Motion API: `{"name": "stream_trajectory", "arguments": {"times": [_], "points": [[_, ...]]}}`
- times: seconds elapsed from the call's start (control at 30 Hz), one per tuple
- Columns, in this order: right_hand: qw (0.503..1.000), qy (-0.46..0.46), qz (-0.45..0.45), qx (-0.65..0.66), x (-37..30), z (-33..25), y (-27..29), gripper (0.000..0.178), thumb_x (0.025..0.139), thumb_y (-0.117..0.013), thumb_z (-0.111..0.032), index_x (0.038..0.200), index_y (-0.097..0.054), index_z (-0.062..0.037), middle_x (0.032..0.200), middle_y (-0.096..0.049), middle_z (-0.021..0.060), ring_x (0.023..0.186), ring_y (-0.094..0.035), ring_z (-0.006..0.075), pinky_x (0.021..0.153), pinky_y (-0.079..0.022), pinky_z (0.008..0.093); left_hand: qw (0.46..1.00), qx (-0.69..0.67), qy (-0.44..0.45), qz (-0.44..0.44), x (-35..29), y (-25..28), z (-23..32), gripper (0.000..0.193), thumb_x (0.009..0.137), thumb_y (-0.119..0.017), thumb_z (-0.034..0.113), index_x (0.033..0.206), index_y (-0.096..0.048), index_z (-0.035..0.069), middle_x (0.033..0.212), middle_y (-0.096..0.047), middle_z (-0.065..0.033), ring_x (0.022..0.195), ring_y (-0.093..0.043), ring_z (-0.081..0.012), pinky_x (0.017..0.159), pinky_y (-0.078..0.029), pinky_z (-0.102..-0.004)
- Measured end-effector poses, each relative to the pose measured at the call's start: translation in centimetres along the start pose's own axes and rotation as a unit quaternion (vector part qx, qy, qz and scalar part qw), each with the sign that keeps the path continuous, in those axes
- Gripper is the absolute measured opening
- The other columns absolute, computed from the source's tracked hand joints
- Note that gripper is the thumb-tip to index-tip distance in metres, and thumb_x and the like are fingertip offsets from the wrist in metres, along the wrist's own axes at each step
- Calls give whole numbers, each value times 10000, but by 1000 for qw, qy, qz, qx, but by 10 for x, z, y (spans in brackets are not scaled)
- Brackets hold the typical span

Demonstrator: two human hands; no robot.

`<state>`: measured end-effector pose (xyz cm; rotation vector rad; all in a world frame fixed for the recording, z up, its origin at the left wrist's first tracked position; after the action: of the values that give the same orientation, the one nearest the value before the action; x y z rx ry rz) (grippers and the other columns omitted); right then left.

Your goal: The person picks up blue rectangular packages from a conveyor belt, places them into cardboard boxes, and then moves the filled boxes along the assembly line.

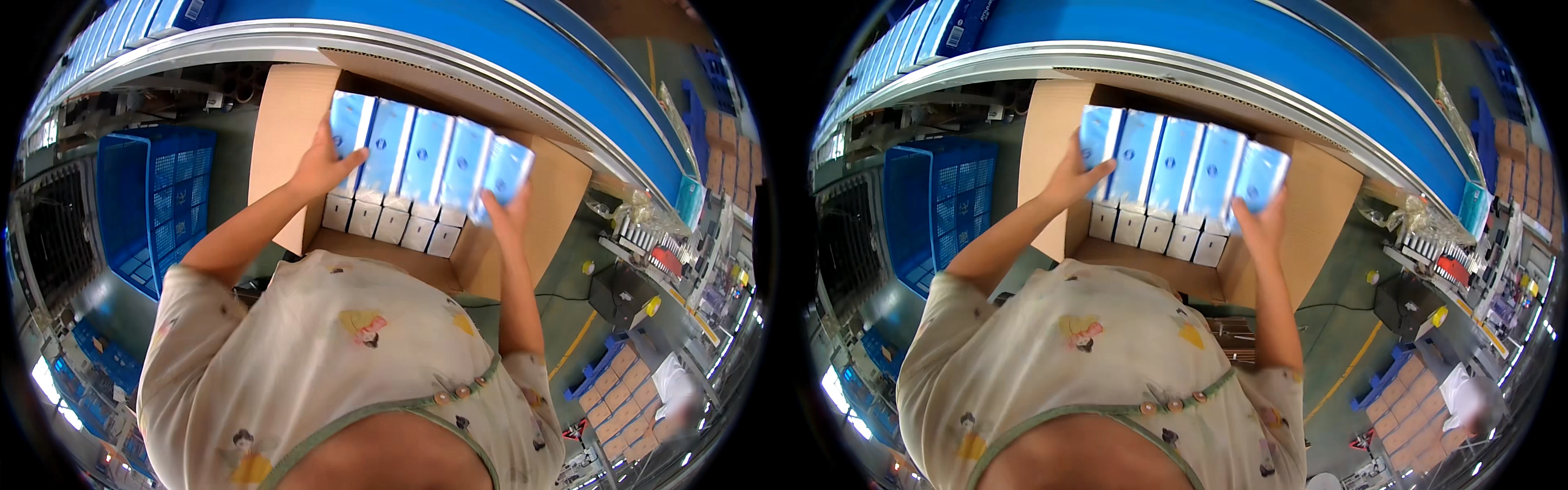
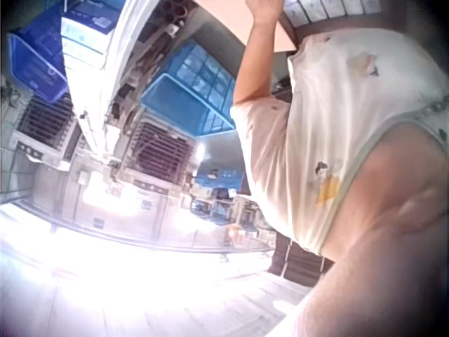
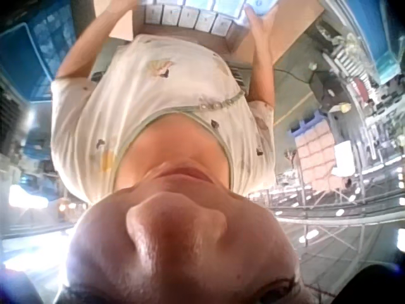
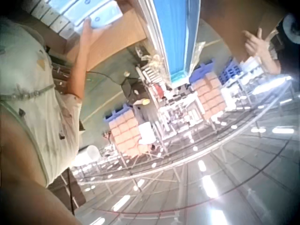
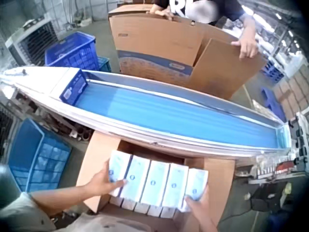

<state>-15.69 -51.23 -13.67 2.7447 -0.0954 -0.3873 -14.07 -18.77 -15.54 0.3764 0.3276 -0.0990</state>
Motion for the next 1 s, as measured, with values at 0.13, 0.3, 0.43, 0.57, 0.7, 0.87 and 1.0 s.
{"name": "stream_trajectory", "arguments": {"times": [0.13, 0.3, 0.43, 0.57, 0.7, 0.87, 1.0], "points": [[954, -58, 11, -294, 51, 75, -46, 798, 724, -580, -255, 1356, -155, -16, 1344, -243, 270, 1176, -340, 418, 952, -352, 385, 961, 255, 96, 51, 37, -48, -57, 821, 822, -490, 406, 1313, -87, -114, 1282, -253, -353, 1156, -349, -456, 970, -322, -419], [851, 128, -98, -500, 62, 37, -55, 657, 804, -485, -426, 1366, -234, -196, 1378, -240, 198, 1242, -263, 407, 975, -231, 572, 884, 452, -113, 35, 42, -46, -14, 481, 879, -375, 400, 1337, -295, 274, 1408, -195, -144, 1242, -223, -437, 997, -279, -473], [825, 0, -256, -504, 106, 27, -94, 526, 835, -393, -547, 1322, -300, -375, 1442, -113, 104, 1278, -163, 437, 929, -101, 694, 876, 472, 5, -99, 98, -62, -18, 467, 892, -303, 427, 1308, -354, 221, 1380, -292, -104, 1246, -260, -396, 983, -308, -455], [856, -64, -407, -311, 181, 92, -115, 605, 829, -392, -552, 1300, -389, -173, 1387, -282, 147, 1283, -262, 282, 1038, -214, 353, 869, 378, 101, -304, 156, -67, -13, 465, 881, -346, 441, 1268, -376, 184, 1343, -322, -124, 1200, -347, -314, 959, -337, -405], [888, 25, -166, -429, 145, 33, -88, 452, 820, -469, -399, 1186, -503, -136, 1233, -477, 136, 1124, -449, 290, 973, -285, 402, 908, 414, -63, 7, 109, -50, 4, 276, 798, -530, 272, 1031, -594, 139, 1076, -523, -145, 940, -518, -299, 716, -455, -388], [863, 161, -139, -459, 44, 49, -96, 636, 739, -582, -303, 1320, -324, -329, 1339, -326, 201, 1258, -218, 439, 931, -160, 674, 777, 565, -271, 59, 24, -82, -7, 612, 753, -580, 253, 1318, -345, 247, 1210, -413, -196, 1154, -382, -324, 948, -304, -481], [894, 143, -215, -366, 50, 55, -116, 678, 730, -606, -280, 1340, -312, -250, 1328, -342, 208, 1234, -278, 428, 967, -221, 594, 849, 525, -52, -31, 75, -75, 16, 621, 817, -535, 309, 1366, -256, 230, 1271, -403, -194, 1225, -334, -325, 958, -309, -497]]}}
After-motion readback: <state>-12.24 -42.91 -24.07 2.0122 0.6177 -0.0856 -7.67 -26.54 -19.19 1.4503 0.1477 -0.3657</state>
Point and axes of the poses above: each hand's wrist, its own x-axis towards the middle knuckle, its own y-axis out of the back of the hand, z = x × y, the point moved 4 cm from there along x, towards the middle knuckle
